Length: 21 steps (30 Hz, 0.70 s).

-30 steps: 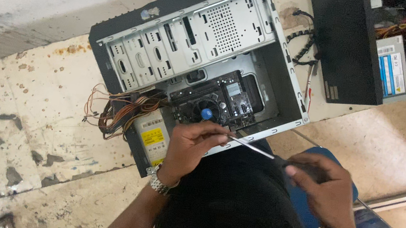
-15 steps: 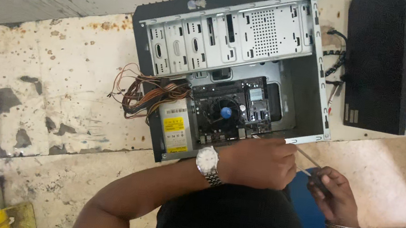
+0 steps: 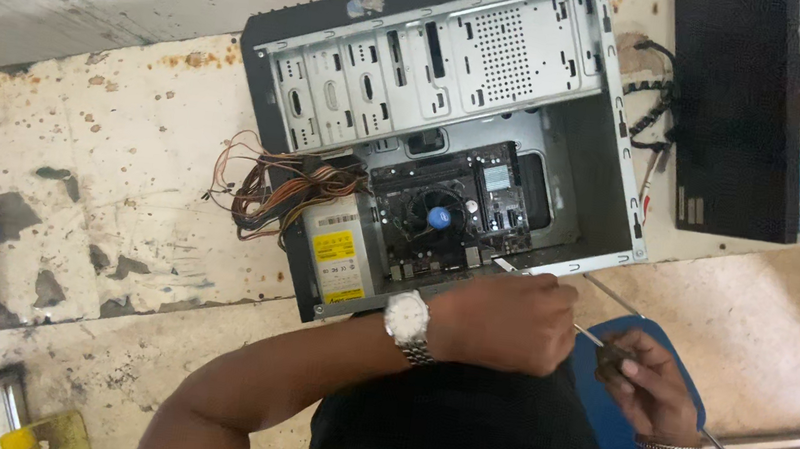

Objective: The person uses a screwdriver to remove screws from the side of a computer case and then removes the power supply unit. They also handle internal wires and a RAM stick inside the case.

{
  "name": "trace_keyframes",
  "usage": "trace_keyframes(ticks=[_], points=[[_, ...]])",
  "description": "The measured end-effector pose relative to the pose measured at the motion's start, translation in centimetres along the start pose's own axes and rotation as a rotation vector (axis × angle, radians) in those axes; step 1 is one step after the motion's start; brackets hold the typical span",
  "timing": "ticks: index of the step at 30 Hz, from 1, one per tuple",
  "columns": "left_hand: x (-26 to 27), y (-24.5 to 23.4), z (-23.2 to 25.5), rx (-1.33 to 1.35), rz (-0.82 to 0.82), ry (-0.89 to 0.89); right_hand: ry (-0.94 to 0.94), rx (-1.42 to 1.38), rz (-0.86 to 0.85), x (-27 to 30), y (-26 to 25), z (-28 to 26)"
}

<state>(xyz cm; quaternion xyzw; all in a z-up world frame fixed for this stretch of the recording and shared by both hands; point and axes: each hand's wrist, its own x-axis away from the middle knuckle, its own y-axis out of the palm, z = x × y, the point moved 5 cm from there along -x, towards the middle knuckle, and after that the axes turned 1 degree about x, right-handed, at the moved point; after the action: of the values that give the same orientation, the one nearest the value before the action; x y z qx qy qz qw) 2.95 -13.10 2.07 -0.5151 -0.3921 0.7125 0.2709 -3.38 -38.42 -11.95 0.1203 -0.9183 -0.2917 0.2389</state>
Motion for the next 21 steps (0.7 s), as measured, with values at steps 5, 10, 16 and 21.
trace_keyframes(ticks=[5, 10, 16, 21], points=[[2.0, -2.3, -1.9, 0.096, -0.003, -0.124, -0.101, 0.172, 0.113, -0.4, 3.6, -3.2], [6.5, -1.3, -2.3, 0.372, 0.066, -0.327, -0.272, 0.574, 0.462, -1.2, 9.3, -7.0], [6.4, -2.9, -4.4, 0.399, 0.252, -0.56, -0.523, 0.831, 0.53, -3.6, 15.1, -10.1], [8.4, -2.5, -6.4, 0.372, 0.264, -0.73, -0.67, 0.918, 0.276, -6.0, 18.1, -12.5]])
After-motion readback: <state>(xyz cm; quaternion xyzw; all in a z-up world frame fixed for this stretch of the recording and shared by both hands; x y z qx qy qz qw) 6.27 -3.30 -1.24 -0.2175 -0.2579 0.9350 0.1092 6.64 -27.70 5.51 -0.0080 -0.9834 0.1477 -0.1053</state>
